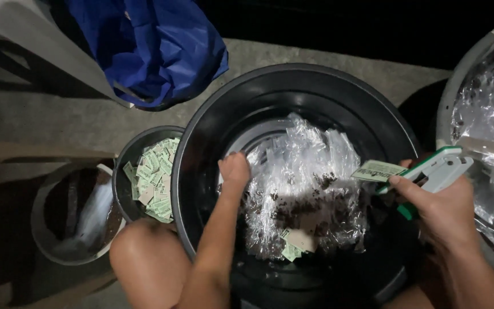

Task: Packaging small metal clips into plastic bags and stapling paper labels to the bags

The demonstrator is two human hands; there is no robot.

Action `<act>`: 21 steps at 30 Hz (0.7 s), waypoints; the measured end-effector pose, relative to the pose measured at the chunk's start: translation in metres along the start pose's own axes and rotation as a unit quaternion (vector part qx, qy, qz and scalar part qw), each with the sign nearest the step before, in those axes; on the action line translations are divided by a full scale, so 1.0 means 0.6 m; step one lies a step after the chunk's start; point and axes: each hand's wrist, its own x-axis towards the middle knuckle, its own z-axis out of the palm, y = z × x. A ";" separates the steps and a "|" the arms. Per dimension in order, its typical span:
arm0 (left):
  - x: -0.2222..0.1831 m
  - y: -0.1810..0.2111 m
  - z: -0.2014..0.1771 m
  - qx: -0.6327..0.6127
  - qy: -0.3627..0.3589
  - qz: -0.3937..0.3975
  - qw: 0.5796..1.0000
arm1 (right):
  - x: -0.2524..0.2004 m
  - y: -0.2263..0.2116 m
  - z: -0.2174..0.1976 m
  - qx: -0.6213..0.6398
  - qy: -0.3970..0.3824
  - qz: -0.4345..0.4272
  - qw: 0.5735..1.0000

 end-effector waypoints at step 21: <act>-0.255 0.126 -0.465 -0.509 0.175 0.236 0.809 | -0.032 0.006 0.124 -0.031 0.097 -0.314 0.944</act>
